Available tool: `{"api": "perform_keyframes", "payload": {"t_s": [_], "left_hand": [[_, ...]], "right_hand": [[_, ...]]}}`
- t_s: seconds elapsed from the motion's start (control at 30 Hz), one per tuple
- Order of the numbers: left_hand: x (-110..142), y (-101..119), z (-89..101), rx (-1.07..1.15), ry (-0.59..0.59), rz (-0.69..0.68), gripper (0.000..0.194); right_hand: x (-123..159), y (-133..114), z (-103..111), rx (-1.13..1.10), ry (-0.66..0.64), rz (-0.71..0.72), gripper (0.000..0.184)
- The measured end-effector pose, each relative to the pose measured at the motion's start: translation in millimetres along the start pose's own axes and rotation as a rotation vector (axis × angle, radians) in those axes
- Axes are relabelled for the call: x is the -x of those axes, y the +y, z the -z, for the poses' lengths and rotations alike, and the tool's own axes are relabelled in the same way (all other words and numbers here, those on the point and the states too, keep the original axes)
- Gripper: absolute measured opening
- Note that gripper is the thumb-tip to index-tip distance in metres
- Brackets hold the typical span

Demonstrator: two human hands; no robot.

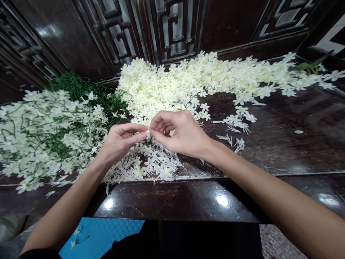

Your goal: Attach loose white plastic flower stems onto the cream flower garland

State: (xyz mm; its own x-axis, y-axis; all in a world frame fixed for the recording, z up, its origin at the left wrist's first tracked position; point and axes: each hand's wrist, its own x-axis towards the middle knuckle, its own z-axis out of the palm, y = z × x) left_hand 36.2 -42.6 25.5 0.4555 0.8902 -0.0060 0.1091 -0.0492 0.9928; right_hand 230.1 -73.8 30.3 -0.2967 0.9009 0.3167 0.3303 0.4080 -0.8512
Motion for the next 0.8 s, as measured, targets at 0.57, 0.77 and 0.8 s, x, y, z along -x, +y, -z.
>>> {"api": "perform_keyframes", "payload": {"t_s": [0.57, 0.77, 0.8], "left_hand": [[2.4, 0.9, -2.3, -0.115, 0.063, -0.105, 0.004], [3.6, -1.5, -4.2, -0.178, 0.063, -0.178, 0.007], [3.5, -1.7, -4.5, -0.186, 0.063, -0.181, 0.006]], "right_hand": [[-1.5, 3.2, 4.7, -0.160, -0.017, -0.166, 0.026], [-1.8, 2.3, -1.5, -0.153, -0.086, -0.166, 0.027], [-1.8, 1.8, -2.6, -0.159, -0.073, -0.156, 0.020]]}}
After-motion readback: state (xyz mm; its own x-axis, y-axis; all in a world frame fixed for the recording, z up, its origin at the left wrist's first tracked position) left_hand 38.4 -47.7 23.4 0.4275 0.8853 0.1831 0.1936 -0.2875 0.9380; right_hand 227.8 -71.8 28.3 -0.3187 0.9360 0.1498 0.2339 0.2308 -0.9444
